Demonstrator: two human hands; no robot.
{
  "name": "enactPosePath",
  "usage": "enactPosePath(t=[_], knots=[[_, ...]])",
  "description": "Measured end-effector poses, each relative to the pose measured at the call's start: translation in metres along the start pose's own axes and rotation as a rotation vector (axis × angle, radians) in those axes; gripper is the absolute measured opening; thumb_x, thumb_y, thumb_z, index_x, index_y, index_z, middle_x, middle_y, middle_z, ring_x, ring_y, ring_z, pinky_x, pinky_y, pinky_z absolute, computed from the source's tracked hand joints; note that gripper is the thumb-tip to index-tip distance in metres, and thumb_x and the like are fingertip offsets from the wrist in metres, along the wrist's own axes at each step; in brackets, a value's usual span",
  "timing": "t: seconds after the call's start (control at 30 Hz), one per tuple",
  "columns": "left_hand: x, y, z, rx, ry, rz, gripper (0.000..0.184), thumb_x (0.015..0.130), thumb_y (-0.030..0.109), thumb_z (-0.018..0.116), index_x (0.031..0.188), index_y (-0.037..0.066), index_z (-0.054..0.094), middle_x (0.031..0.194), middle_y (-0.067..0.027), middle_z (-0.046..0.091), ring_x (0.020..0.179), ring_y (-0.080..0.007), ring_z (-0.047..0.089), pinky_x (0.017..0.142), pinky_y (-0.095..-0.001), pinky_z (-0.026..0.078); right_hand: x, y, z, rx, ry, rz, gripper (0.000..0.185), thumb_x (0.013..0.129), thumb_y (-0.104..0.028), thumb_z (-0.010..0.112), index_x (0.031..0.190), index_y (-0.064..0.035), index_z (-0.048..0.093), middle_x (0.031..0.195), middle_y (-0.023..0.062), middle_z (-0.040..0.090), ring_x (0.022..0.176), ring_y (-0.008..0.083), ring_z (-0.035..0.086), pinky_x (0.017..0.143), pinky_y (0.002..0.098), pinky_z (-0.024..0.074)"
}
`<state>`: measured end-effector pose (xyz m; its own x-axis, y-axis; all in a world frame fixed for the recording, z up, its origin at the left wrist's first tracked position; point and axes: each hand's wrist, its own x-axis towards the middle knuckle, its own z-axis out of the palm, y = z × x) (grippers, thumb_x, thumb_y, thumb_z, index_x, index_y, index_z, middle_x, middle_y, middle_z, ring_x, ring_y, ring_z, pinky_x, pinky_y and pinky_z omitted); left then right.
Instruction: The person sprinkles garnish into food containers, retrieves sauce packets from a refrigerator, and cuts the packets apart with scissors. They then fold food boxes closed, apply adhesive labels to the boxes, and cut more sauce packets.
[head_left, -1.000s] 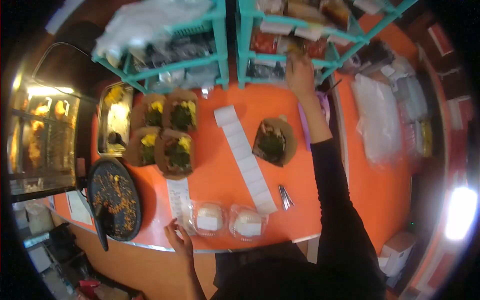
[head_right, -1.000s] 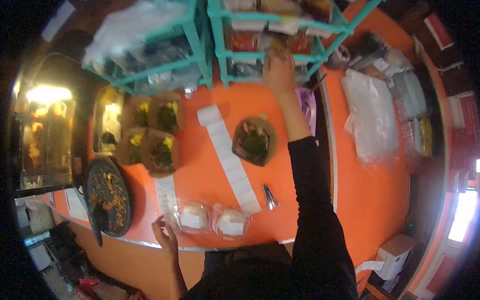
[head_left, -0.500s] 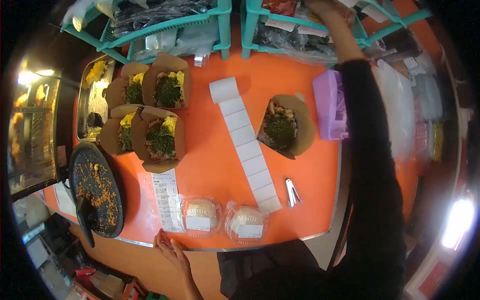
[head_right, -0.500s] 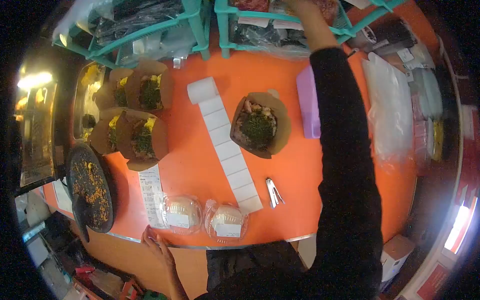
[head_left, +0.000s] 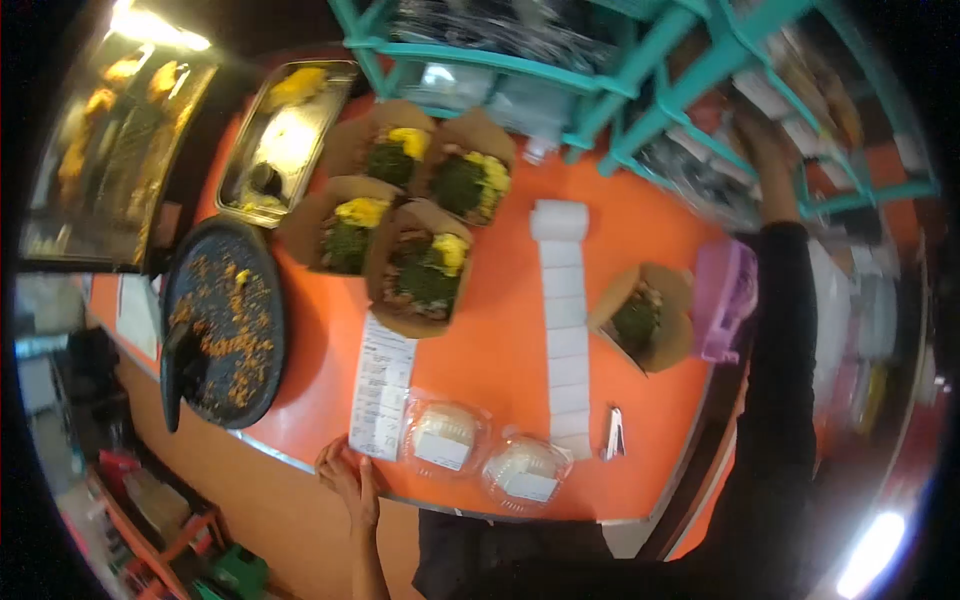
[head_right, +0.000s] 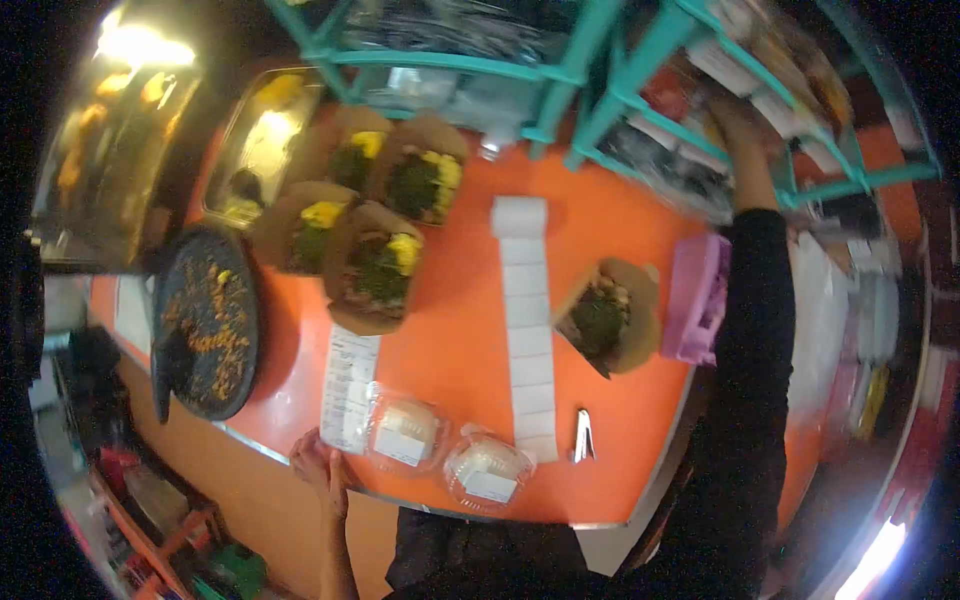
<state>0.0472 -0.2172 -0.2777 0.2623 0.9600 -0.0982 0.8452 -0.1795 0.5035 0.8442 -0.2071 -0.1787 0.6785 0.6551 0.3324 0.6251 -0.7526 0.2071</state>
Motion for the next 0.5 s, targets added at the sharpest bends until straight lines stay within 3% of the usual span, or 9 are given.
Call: enactPosePath(t=[0.1,0.5], knots=[[0.005,0.0,-0.008,-0.059,-0.132,-0.024,0.044,0.089,0.022,0.058,0.13,0.007,0.049,0.129,-0.0152,0.045,0.125,-0.0301,0.036,0.108,-0.0455,0.022,-0.003,0.014,0.004,-0.025,-0.01,0.04,0.05,0.094,-0.041,0.047,0.123,-0.0019,0.059,0.125,0.0231,0.061,0.11,0.0399,0.06,0.093,0.0488,0.0467],[0.001,-0.013,-0.009,-0.193,-0.164,-0.129,0.045,0.088,0.023,0.06,0.13,0.01,0.05,0.127,-0.016,0.038,0.123,-0.0317,0.027,0.107,-0.0484,0.015,-0.008,0.019,0.008,-0.135,-0.09,0.235,0.051,0.092,-0.04,0.055,0.125,-0.0016,0.059,0.123,0.0236,0.061,0.105,0.0376,0.063,0.087,0.0471,0.0505]])
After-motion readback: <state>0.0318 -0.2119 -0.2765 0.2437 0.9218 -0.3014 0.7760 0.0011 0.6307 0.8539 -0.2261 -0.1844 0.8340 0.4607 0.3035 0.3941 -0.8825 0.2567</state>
